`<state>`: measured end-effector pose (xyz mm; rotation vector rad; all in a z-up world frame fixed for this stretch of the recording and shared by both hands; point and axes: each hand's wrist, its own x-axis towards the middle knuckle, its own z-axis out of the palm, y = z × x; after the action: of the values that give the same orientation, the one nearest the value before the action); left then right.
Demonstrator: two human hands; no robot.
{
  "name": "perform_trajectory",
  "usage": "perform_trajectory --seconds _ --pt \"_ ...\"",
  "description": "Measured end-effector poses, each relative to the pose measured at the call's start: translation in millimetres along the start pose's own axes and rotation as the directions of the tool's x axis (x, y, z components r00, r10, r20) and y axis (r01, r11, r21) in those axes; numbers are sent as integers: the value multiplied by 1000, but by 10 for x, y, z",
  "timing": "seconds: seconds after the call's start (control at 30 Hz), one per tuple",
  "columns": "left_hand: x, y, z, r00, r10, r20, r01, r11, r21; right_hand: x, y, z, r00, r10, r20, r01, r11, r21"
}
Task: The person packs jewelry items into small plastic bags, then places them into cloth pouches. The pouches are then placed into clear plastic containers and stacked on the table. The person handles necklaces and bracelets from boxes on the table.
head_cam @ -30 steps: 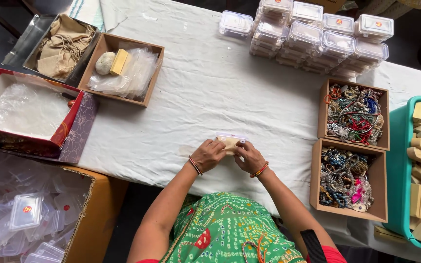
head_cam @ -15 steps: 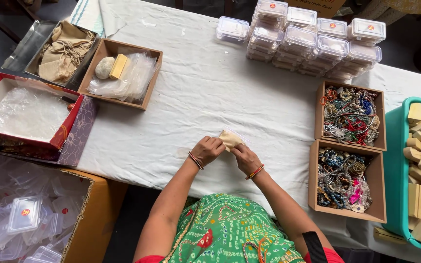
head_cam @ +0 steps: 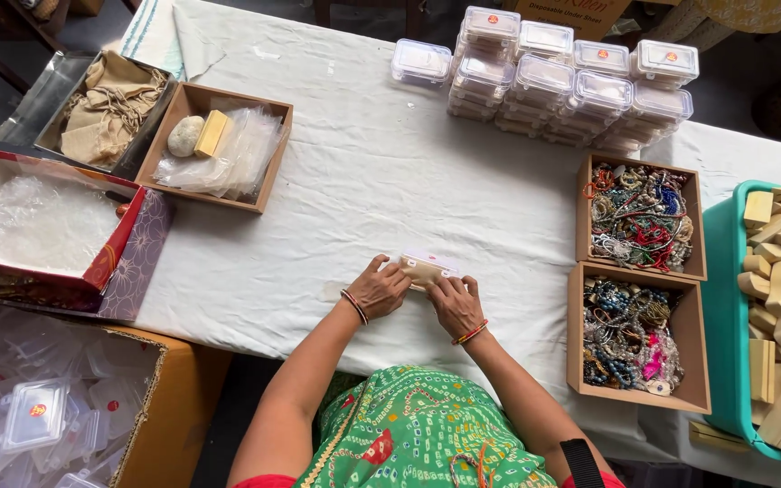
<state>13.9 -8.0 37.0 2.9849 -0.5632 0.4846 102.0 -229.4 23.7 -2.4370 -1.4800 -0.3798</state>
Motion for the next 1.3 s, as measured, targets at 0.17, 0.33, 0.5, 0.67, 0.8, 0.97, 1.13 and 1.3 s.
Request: perform_trajectory --seconds 0.17,0.33,0.5,0.67,0.8,0.97,1.13,1.3 --pt "-98 169 325 979 -150 -136 162 983 84 -29 -92 -59 998 41 -40 -43 998 -37" --pt "-99 235 401 943 -254 -213 265 964 25 -142 23 9 952 272 -139 -251 956 152" --pt "-243 221 806 955 -269 -121 256 960 -110 171 58 -410 937 281 -208 -169 884 435" --pt "-225 229 503 910 -233 -342 204 972 -121 34 168 -250 993 80 84 -102 948 302" --pt "64 186 -51 951 -262 -166 254 965 -66 -46 173 -160 994 12 113 -41 963 265" --pt "56 28 507 907 -414 81 419 860 -290 54 285 -216 993 -2 120 -31 960 278" --pt "170 94 67 898 -436 59 425 824 -376 150 446 -148 976 204 72 -215 865 453" --pt "103 74 -9 900 -392 -192 263 838 -479 278 451 -210 933 265 242 -355 588 727"
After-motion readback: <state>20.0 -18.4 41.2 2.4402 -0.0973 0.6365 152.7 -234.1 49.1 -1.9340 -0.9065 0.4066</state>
